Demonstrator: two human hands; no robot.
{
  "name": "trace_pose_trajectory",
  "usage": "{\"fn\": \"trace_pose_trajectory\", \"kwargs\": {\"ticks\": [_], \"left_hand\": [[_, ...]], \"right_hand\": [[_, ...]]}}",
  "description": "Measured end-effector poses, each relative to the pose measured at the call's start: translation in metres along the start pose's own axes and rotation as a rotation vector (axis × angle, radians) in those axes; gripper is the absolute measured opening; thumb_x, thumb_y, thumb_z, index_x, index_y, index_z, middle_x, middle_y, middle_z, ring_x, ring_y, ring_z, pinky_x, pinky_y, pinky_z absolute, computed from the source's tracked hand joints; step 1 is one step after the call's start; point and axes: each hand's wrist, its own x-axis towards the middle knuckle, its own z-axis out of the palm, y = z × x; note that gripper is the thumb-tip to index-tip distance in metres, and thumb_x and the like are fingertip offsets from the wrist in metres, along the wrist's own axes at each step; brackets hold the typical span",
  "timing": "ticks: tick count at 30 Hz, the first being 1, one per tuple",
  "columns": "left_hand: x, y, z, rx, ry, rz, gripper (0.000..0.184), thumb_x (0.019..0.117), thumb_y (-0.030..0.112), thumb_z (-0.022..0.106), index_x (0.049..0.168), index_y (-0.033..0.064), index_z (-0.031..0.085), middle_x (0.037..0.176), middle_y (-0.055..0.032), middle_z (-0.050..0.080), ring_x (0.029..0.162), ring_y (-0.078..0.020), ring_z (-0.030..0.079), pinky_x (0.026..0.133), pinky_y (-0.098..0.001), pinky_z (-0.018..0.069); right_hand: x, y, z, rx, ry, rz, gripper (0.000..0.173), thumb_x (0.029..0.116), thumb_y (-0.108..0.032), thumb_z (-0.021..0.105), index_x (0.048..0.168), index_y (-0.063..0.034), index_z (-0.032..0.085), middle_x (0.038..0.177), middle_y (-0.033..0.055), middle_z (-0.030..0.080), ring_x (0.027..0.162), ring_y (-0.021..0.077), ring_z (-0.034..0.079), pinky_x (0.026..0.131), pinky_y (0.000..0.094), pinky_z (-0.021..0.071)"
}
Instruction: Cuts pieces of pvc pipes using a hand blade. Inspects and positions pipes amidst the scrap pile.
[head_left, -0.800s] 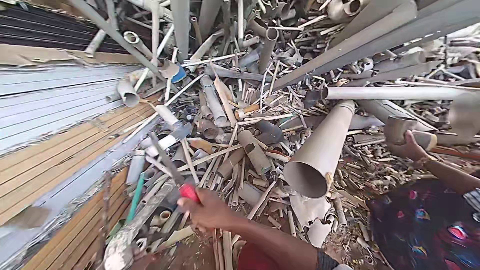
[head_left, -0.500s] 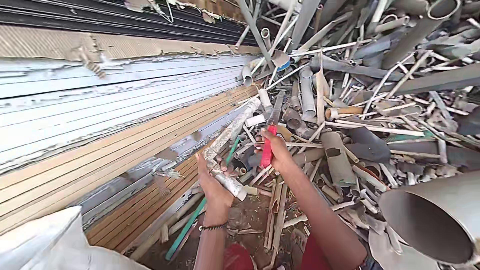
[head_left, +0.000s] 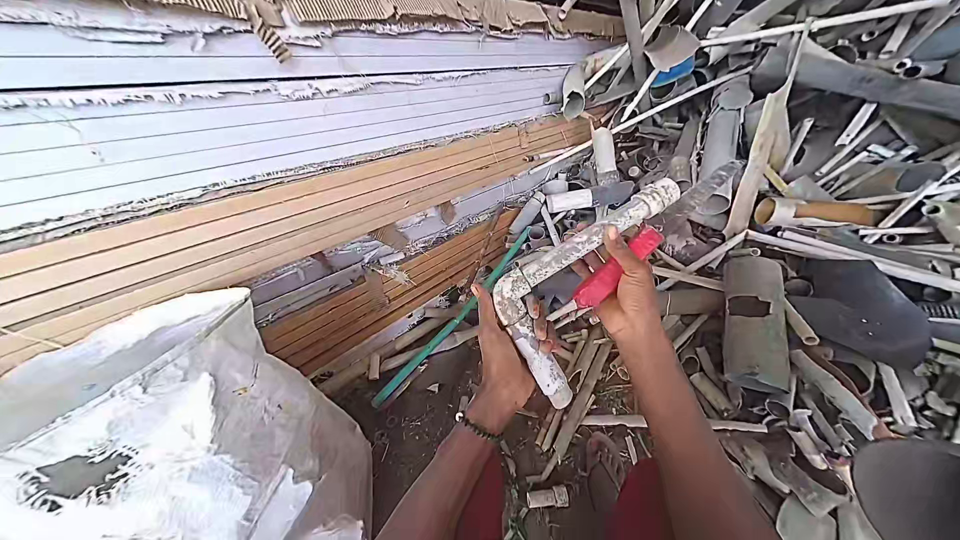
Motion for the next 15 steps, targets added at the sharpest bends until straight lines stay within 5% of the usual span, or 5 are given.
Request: {"fn": "trace_pose_trajectory", "kwargs": {"ticks": [6, 10, 13, 15], "left_hand": [[0.005, 0.003, 0.000, 0.068, 0.083, 0.019, 0.080, 0.1045, 0.062, 0.002, 0.084, 0.0070, 0.056, 0.061, -0.0058, 0.056, 0.049, -0.0170, 0.056, 0.049, -0.0298, 0.0528], [-0.001, 0.020, -0.011, 0.274, 0.084, -0.057, 0.067, 0.1068, 0.039, 0.001, 0.099, 0.0042, 0.058, 0.076, -0.0116, 0.067, 0.070, -0.0232, 0.070, 0.069, -0.0373, 0.0612], [-0.002, 0.034, -0.029, 0.441, -0.173, -0.213, 0.051, 0.0922, 0.019, 0.030, 0.136, 0.0007, 0.050, 0.099, -0.0141, 0.070, 0.093, -0.0239, 0.071, 0.086, -0.0381, 0.0592], [-0.001, 0.037, -0.033, 0.582, -0.310, -0.307, 0.056, 0.0881, 0.019, 0.046, 0.142, 0.0040, 0.042, 0.099, -0.0067, 0.070, 0.094, -0.0170, 0.070, 0.088, -0.0333, 0.0578]], "right_hand": [[0.013, 0.008, -0.008, 0.012, -0.077, 0.011, 0.017, 0.1058, -0.016, 0.056, 0.120, -0.0086, 0.059, 0.113, 0.0123, 0.072, 0.098, 0.0235, 0.074, 0.085, 0.0392, 0.0633], [0.008, 0.009, -0.006, -0.067, -0.156, 0.022, 0.016, 0.1064, -0.018, 0.055, 0.120, -0.0100, 0.060, 0.115, 0.0117, 0.073, 0.100, 0.0224, 0.074, 0.083, 0.0359, 0.0636], [0.004, 0.009, -0.011, -0.152, -0.230, 0.026, 0.010, 0.1019, -0.012, 0.060, 0.110, -0.0085, 0.062, 0.110, 0.0147, 0.074, 0.094, 0.0239, 0.075, 0.075, 0.0358, 0.0651], [-0.001, 0.015, -0.014, -0.246, -0.291, 0.038, 0.005, 0.0964, -0.009, 0.065, 0.102, -0.0073, 0.065, 0.102, 0.0145, 0.075, 0.086, 0.0220, 0.075, 0.072, 0.0351, 0.0644]]}}
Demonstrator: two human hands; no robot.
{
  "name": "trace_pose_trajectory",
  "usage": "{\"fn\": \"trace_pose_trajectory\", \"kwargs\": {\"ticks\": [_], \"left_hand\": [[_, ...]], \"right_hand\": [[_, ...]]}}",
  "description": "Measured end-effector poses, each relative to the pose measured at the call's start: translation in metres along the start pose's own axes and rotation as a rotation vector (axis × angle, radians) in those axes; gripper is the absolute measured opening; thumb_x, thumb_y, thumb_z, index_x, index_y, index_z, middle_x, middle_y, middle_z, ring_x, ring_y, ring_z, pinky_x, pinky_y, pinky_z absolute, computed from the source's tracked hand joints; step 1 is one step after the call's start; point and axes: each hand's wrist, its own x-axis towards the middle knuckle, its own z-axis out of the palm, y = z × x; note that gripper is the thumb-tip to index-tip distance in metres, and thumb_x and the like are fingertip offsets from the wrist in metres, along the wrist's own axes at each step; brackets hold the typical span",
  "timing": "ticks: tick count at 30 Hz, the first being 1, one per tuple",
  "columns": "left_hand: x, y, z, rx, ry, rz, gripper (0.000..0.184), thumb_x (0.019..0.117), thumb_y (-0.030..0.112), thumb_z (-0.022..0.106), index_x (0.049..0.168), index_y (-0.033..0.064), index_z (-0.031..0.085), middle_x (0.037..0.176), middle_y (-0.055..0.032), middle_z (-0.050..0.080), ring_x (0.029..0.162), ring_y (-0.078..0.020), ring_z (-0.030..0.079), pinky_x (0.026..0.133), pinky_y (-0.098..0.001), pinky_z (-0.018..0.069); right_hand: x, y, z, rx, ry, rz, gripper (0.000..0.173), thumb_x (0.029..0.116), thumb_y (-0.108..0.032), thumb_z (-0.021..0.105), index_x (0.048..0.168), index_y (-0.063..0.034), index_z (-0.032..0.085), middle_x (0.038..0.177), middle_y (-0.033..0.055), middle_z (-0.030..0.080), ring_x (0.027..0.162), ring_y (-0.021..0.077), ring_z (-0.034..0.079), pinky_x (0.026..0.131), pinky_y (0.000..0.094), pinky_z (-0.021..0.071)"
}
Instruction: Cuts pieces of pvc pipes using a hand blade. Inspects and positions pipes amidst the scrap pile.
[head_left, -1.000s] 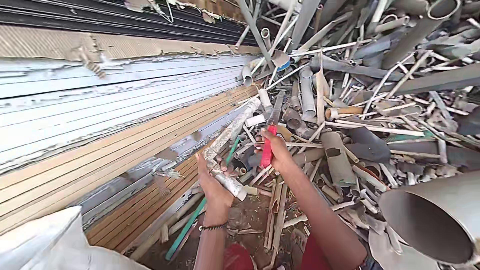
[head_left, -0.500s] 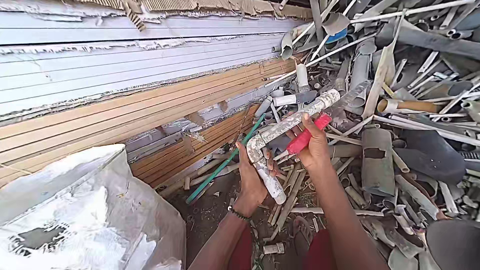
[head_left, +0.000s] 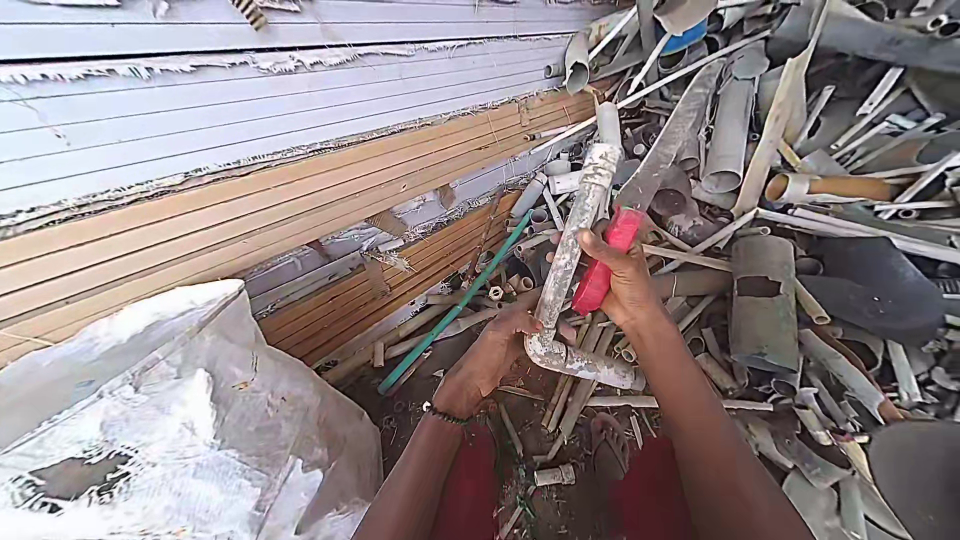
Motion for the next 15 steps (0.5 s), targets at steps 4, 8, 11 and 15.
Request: {"fn": "trace_pose_trajectory", "kwargs": {"ticks": [4, 8, 11, 15], "left_hand": [[0.005, -0.007, 0.024, 0.087, 0.343, 0.076, 0.026, 0.1101, 0.026, 0.042, 0.107, 0.0051, 0.056, 0.069, 0.0030, 0.053, 0.056, -0.0051, 0.054, 0.055, -0.0186, 0.0504], [0.018, -0.005, 0.005, 0.199, 0.787, 0.336, 0.030, 0.1129, 0.026, 0.034, 0.103, 0.0061, 0.055, 0.068, 0.0020, 0.052, 0.055, -0.0054, 0.052, 0.053, -0.0184, 0.0474], [0.019, 0.004, -0.020, 0.376, 1.009, 0.552, 0.030, 0.1120, 0.027, 0.035, 0.121, 0.0041, 0.052, 0.079, 0.0027, 0.050, 0.068, -0.0033, 0.053, 0.067, -0.0195, 0.0474], [0.014, 0.002, -0.030, 0.535, 1.134, 0.577, 0.037, 0.1114, 0.033, 0.030, 0.121, 0.0046, 0.052, 0.084, 0.0039, 0.048, 0.075, -0.0029, 0.052, 0.073, -0.0213, 0.0456]], "right_hand": [[-0.015, 0.004, 0.017, -0.461, 0.058, 0.043, 0.011, 0.0997, -0.017, 0.067, 0.094, -0.0076, 0.065, 0.076, 0.0024, 0.069, 0.064, 0.0085, 0.065, 0.060, 0.0237, 0.0559], [-0.033, -0.006, 0.020, -0.960, 0.145, -0.077, 0.030, 0.1079, -0.036, 0.049, 0.115, -0.0071, 0.055, 0.066, -0.0009, 0.054, 0.049, 0.0095, 0.056, 0.049, 0.0282, 0.0519], [-0.058, -0.005, 0.038, -0.800, 0.149, -0.388, 0.040, 0.1093, -0.036, 0.039, 0.129, -0.0027, 0.044, 0.068, -0.0053, 0.051, 0.048, 0.0071, 0.053, 0.043, 0.0271, 0.0528], [-0.083, 0.056, 0.035, -0.935, 0.001, -0.607, 0.047, 0.1101, -0.036, 0.043, 0.125, 0.0077, 0.048, 0.068, 0.0037, 0.058, 0.053, 0.0111, 0.058, 0.049, 0.0298, 0.0543]]}}
